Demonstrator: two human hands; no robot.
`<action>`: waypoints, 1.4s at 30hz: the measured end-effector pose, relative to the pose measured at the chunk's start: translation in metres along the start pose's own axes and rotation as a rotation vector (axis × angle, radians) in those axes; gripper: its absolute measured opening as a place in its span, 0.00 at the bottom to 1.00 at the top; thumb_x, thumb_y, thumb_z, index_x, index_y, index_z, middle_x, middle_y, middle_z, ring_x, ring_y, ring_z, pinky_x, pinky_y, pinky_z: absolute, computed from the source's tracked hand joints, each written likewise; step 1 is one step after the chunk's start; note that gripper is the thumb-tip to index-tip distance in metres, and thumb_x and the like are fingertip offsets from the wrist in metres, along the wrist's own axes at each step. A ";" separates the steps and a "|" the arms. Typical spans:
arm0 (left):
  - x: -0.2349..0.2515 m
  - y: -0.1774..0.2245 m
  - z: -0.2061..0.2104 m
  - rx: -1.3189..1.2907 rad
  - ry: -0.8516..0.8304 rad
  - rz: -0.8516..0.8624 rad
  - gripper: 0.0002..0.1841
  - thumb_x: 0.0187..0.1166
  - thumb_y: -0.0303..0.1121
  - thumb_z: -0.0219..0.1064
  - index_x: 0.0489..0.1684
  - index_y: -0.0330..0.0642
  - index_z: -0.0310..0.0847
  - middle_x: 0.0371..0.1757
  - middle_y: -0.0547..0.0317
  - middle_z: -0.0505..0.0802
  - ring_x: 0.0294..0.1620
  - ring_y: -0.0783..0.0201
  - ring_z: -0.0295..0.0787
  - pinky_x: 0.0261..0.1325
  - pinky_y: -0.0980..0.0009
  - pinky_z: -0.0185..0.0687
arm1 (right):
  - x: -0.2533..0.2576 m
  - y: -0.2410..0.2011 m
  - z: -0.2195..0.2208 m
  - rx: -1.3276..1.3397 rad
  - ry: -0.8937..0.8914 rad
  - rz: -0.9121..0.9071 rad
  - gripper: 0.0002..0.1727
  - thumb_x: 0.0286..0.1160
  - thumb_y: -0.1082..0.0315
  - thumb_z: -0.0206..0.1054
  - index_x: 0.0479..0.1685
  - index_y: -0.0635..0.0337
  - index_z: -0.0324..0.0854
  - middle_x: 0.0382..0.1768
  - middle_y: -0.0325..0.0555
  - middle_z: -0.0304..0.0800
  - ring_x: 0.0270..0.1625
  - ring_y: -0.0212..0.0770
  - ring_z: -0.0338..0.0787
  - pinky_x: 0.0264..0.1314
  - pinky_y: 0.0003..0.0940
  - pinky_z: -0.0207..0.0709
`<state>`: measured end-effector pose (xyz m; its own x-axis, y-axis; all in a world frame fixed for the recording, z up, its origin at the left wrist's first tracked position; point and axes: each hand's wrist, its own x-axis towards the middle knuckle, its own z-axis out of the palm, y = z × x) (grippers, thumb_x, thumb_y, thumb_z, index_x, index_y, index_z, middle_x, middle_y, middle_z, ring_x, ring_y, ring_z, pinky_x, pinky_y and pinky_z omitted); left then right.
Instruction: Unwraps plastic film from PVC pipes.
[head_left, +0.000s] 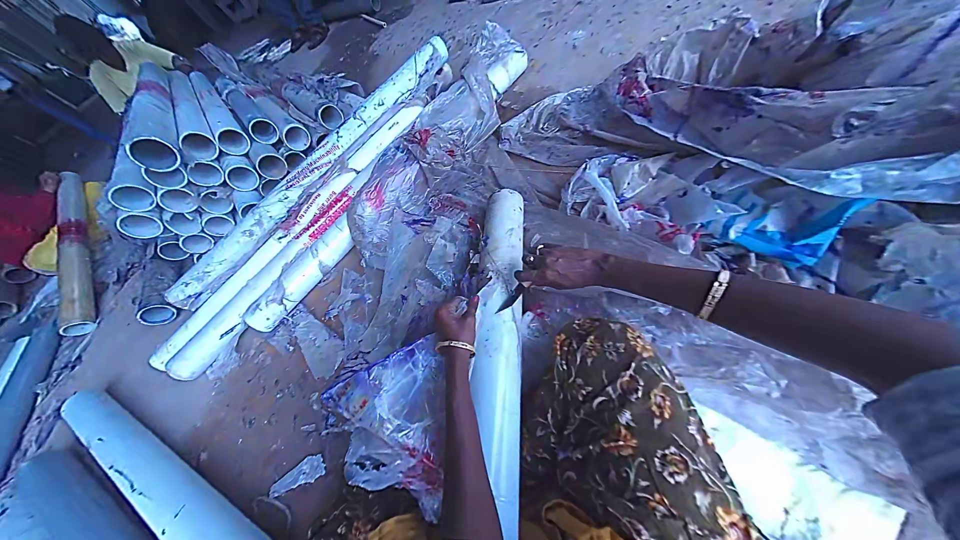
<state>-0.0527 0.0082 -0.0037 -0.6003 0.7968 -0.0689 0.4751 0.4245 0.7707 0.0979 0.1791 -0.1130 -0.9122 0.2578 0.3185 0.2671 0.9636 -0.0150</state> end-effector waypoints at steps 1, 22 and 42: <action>0.001 -0.001 0.001 -0.001 0.010 0.011 0.16 0.80 0.30 0.71 0.51 0.18 0.88 0.54 0.28 0.92 0.61 0.45 0.89 0.74 0.56 0.74 | 0.001 0.019 -0.009 0.035 0.036 -0.136 0.10 0.83 0.65 0.62 0.47 0.54 0.90 0.35 0.53 0.88 0.45 0.55 0.91 0.53 0.47 0.83; 0.001 0.001 -0.009 0.049 0.034 -0.001 0.13 0.82 0.27 0.70 0.43 0.18 0.88 0.47 0.28 0.93 0.56 0.45 0.89 0.69 0.55 0.75 | 0.021 0.106 -0.065 0.078 -0.377 0.085 0.17 0.90 0.65 0.58 0.57 0.72 0.83 0.44 0.74 0.87 0.55 0.76 0.86 0.61 0.67 0.74; 0.007 0.000 -0.009 0.067 0.069 -0.021 0.14 0.82 0.28 0.69 0.39 0.18 0.88 0.41 0.30 0.92 0.49 0.48 0.88 0.63 0.54 0.77 | 0.007 0.077 -0.073 0.055 -0.001 -0.178 0.17 0.83 0.60 0.61 0.43 0.68 0.85 0.30 0.66 0.84 0.37 0.71 0.90 0.34 0.60 0.80</action>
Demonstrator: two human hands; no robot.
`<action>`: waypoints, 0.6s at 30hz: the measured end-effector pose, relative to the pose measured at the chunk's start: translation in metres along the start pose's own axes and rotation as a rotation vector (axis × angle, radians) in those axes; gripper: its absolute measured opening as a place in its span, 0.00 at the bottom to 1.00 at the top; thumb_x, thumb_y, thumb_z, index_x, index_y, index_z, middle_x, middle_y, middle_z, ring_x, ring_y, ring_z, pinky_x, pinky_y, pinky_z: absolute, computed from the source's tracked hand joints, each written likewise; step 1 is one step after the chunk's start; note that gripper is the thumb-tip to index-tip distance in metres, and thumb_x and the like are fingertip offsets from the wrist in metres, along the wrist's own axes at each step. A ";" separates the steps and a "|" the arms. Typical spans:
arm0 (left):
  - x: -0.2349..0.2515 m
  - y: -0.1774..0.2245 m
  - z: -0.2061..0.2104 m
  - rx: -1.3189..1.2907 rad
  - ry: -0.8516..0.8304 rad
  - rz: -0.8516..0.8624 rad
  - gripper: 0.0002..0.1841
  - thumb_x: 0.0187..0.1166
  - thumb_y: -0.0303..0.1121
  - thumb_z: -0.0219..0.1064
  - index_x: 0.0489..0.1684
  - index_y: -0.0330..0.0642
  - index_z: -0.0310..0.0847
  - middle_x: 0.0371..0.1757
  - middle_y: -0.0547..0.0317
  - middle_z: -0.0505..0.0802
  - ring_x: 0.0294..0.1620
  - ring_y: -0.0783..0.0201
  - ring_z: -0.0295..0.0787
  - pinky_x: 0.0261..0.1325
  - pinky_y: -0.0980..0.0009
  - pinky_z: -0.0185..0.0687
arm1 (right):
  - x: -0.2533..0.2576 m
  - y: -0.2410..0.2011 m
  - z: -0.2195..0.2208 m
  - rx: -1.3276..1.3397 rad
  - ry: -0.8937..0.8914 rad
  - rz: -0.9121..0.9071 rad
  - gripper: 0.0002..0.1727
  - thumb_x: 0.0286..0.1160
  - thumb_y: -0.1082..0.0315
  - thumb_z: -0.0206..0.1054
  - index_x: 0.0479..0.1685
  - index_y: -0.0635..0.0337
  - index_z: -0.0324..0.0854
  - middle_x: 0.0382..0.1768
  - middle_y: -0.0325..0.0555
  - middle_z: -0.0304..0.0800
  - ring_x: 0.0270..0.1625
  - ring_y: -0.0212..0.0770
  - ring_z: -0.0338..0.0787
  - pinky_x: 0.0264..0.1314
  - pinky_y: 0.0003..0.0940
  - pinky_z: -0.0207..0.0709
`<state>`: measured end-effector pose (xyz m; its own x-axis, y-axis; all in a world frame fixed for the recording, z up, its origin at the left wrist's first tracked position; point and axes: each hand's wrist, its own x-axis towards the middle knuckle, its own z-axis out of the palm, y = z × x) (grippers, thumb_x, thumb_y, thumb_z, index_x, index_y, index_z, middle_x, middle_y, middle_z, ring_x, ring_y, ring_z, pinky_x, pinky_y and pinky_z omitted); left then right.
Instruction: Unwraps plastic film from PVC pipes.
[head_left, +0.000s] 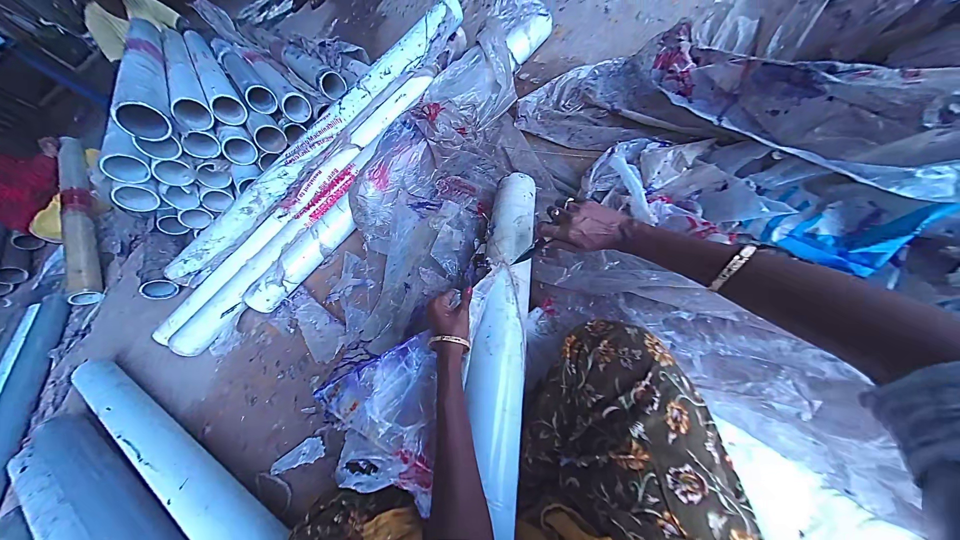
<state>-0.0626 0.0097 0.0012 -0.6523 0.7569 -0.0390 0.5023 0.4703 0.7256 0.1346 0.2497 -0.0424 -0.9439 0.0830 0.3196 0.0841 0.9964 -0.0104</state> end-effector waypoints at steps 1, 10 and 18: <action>0.000 0.001 0.000 0.004 0.001 -0.006 0.14 0.82 0.29 0.69 0.40 0.18 0.88 0.43 0.29 0.92 0.51 0.46 0.89 0.65 0.52 0.76 | 0.003 -0.016 -0.005 0.035 -0.050 -0.033 0.17 0.84 0.59 0.60 0.50 0.66 0.86 0.36 0.67 0.87 0.44 0.71 0.90 0.42 0.61 0.81; -0.002 0.001 -0.002 -0.023 0.058 -0.004 0.13 0.82 0.27 0.68 0.42 0.18 0.89 0.46 0.29 0.93 0.54 0.46 0.89 0.67 0.54 0.77 | 0.026 0.032 0.026 -0.107 -0.096 0.250 0.13 0.88 0.69 0.57 0.53 0.69 0.84 0.39 0.77 0.86 0.51 0.80 0.87 0.53 0.70 0.75; -0.004 0.005 -0.003 -0.006 0.088 -0.020 0.14 0.83 0.28 0.68 0.40 0.18 0.89 0.43 0.28 0.93 0.51 0.42 0.90 0.65 0.50 0.77 | 0.047 -0.010 0.010 0.058 -0.074 -0.322 0.14 0.84 0.61 0.63 0.43 0.63 0.89 0.31 0.66 0.86 0.40 0.70 0.89 0.42 0.59 0.79</action>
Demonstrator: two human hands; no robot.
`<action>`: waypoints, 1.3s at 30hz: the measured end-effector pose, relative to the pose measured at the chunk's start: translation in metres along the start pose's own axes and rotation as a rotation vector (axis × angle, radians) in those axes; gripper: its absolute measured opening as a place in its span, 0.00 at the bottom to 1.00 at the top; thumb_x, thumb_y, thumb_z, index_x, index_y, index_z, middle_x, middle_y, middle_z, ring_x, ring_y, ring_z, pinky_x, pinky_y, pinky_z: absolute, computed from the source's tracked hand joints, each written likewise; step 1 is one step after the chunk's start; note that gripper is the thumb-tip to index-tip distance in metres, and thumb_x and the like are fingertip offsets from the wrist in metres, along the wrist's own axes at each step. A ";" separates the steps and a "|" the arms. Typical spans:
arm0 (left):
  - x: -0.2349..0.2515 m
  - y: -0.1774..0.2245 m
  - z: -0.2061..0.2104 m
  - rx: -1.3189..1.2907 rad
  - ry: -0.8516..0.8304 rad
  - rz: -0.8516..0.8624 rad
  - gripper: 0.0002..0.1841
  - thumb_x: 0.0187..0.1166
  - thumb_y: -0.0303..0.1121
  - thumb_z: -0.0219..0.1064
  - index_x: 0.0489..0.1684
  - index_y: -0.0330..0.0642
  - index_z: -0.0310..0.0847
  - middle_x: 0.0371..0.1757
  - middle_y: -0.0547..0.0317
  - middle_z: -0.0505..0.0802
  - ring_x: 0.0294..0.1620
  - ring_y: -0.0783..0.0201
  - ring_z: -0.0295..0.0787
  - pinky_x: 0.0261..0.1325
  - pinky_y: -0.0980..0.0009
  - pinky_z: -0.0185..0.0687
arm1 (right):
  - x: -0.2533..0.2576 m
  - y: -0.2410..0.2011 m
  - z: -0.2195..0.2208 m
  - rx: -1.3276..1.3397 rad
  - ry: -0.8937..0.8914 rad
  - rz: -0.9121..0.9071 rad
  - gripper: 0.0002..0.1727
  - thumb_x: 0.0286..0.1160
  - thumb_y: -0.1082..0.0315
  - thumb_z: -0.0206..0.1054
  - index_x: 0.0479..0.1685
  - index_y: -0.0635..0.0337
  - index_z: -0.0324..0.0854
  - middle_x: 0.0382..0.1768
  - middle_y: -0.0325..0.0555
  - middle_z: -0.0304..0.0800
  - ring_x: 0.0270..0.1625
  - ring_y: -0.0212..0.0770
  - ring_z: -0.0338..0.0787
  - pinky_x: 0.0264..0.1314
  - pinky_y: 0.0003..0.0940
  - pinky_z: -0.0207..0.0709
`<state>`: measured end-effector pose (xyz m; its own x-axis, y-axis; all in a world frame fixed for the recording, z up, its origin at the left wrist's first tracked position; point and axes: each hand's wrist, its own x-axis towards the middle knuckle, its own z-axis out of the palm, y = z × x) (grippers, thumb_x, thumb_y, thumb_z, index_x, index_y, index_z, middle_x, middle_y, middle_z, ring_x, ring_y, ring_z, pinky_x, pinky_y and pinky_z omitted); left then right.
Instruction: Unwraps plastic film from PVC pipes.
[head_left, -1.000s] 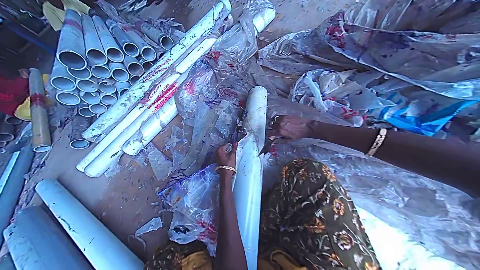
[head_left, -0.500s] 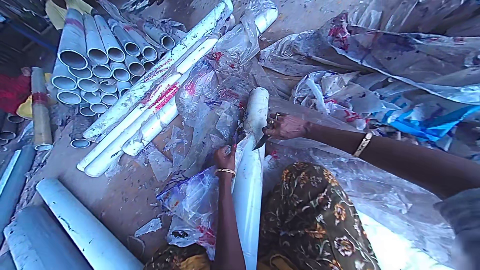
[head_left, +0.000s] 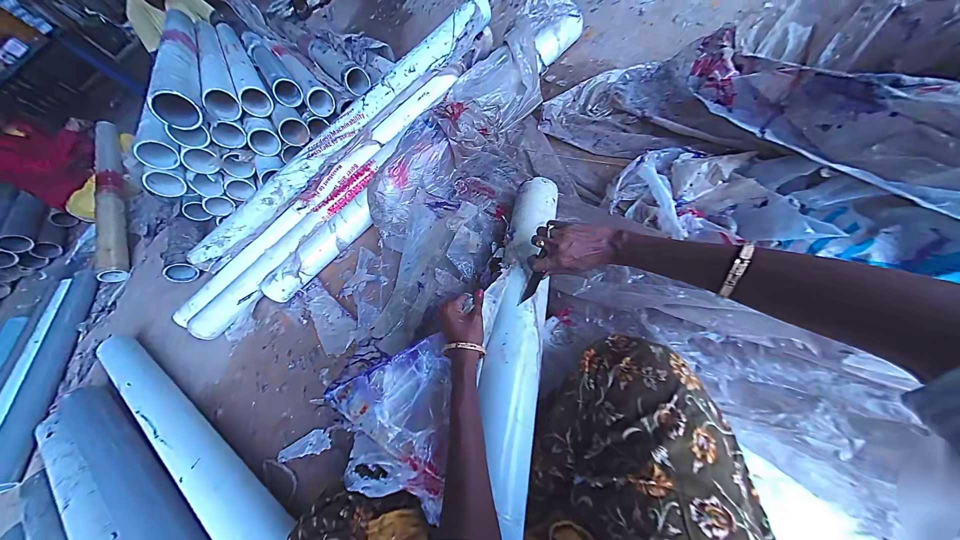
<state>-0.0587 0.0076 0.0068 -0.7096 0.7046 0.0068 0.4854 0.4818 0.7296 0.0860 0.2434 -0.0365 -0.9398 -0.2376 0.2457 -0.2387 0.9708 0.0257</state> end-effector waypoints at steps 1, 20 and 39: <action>0.000 0.000 0.000 -0.003 0.015 0.001 0.14 0.82 0.28 0.68 0.40 0.18 0.89 0.42 0.28 0.93 0.51 0.42 0.90 0.65 0.50 0.77 | 0.004 0.011 0.005 0.024 -0.055 0.042 0.15 0.85 0.61 0.63 0.46 0.65 0.89 0.33 0.68 0.86 0.43 0.72 0.89 0.45 0.61 0.79; 0.009 -0.011 -0.009 -0.082 0.074 -0.134 0.15 0.83 0.29 0.68 0.40 0.18 0.88 0.43 0.28 0.93 0.51 0.44 0.89 0.65 0.52 0.76 | 0.013 0.100 -0.023 -0.109 -0.348 0.151 0.18 0.90 0.59 0.58 0.49 0.68 0.84 0.31 0.69 0.85 0.42 0.74 0.89 0.47 0.65 0.78; 0.016 -0.012 -0.011 -0.100 0.148 -0.282 0.15 0.84 0.30 0.68 0.34 0.21 0.88 0.35 0.35 0.92 0.42 0.49 0.87 0.57 0.53 0.77 | 0.060 0.065 -0.015 0.065 -0.396 -0.117 0.15 0.86 0.61 0.64 0.44 0.64 0.89 0.29 0.61 0.88 0.40 0.66 0.90 0.49 0.61 0.78</action>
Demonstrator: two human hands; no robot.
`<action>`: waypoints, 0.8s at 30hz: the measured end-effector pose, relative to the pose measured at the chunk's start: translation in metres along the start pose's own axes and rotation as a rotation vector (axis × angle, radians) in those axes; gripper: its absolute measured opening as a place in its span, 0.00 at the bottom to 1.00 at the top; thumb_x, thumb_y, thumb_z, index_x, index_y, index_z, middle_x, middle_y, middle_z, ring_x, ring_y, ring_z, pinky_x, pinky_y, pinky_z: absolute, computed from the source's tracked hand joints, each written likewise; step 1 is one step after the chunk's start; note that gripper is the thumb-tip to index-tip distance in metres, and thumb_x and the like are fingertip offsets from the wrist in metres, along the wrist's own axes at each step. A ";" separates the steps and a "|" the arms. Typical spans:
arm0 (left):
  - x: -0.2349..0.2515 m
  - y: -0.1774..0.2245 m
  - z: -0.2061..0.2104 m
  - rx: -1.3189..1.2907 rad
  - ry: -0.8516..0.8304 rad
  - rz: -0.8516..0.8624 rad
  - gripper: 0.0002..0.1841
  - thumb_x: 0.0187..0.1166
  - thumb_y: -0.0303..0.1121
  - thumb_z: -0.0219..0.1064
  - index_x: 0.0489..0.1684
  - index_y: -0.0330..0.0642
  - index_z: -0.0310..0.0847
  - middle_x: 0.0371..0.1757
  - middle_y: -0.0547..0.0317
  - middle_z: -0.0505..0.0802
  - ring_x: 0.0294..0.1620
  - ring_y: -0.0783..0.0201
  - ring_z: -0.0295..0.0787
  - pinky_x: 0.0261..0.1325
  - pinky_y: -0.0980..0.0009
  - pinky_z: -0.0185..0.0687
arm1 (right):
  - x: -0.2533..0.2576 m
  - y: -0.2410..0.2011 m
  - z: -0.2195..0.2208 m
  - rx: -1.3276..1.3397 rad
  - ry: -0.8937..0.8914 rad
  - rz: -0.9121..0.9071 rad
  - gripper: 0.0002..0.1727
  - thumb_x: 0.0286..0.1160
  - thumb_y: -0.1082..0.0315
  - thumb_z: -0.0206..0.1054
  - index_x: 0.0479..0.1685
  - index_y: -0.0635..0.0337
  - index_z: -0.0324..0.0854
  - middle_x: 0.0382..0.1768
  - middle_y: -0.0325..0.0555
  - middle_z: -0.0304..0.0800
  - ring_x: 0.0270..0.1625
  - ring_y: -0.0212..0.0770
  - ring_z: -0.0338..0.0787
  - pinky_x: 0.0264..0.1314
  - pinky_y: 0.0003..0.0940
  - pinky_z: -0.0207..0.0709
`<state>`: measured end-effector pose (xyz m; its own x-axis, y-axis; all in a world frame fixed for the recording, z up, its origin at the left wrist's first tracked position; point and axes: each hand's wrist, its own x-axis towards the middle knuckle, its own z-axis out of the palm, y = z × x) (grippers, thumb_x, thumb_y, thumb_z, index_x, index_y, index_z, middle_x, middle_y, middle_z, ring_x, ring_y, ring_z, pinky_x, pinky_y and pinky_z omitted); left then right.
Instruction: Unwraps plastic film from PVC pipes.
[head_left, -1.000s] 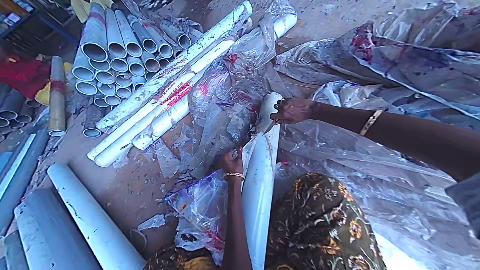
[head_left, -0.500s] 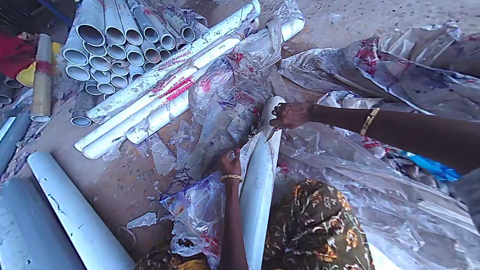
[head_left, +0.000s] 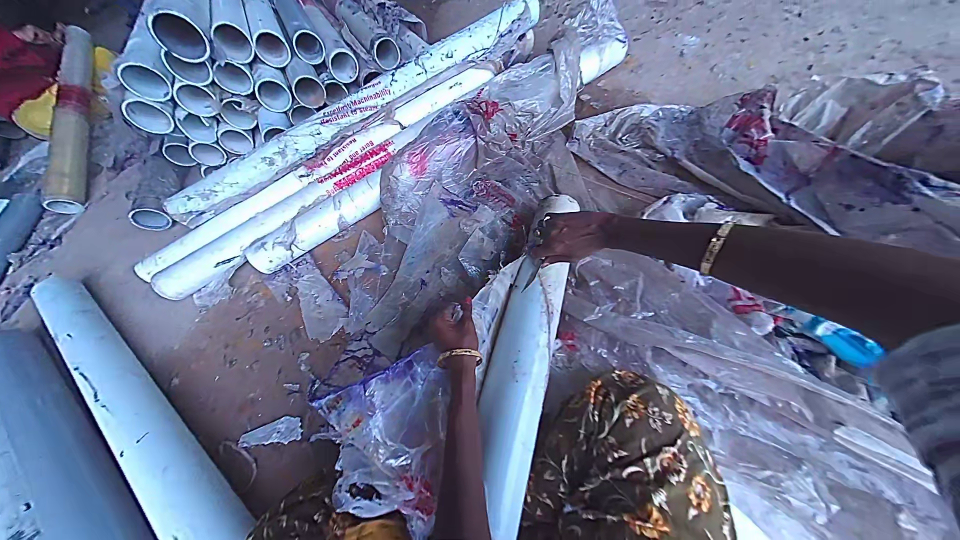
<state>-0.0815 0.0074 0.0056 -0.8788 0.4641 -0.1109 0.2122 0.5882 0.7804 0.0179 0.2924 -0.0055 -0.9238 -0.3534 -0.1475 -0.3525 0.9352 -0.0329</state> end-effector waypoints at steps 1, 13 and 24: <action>0.000 0.001 0.001 0.002 0.011 0.006 0.15 0.84 0.30 0.68 0.34 0.20 0.88 0.35 0.34 0.92 0.43 0.47 0.87 0.58 0.51 0.77 | 0.007 0.000 0.001 0.026 -0.035 0.000 0.15 0.86 0.61 0.63 0.45 0.65 0.89 0.30 0.61 0.89 0.41 0.66 0.90 0.50 0.61 0.78; 0.017 -0.004 -0.023 0.032 -0.218 -0.043 0.20 0.91 0.36 0.59 0.48 0.21 0.85 0.48 0.31 0.90 0.54 0.46 0.85 0.65 0.51 0.74 | -0.019 0.009 -0.040 0.202 0.240 0.947 0.24 0.93 0.56 0.52 0.55 0.74 0.78 0.42 0.77 0.85 0.52 0.79 0.87 0.49 0.72 0.75; -0.005 0.042 -0.018 0.687 -0.721 0.139 0.25 0.86 0.37 0.65 0.72 0.25 0.75 0.70 0.29 0.84 0.76 0.38 0.80 0.78 0.43 0.70 | 0.037 -0.218 0.051 1.571 1.121 1.657 0.22 0.95 0.58 0.52 0.57 0.74 0.77 0.39 0.57 0.80 0.39 0.46 0.79 0.47 0.45 0.74</action>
<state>-0.0760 0.0181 0.0494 -0.4073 0.7142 -0.5692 0.6937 0.6473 0.3158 0.0684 0.0770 -0.0538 -0.1117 0.8645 -0.4901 0.1762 -0.4681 -0.8659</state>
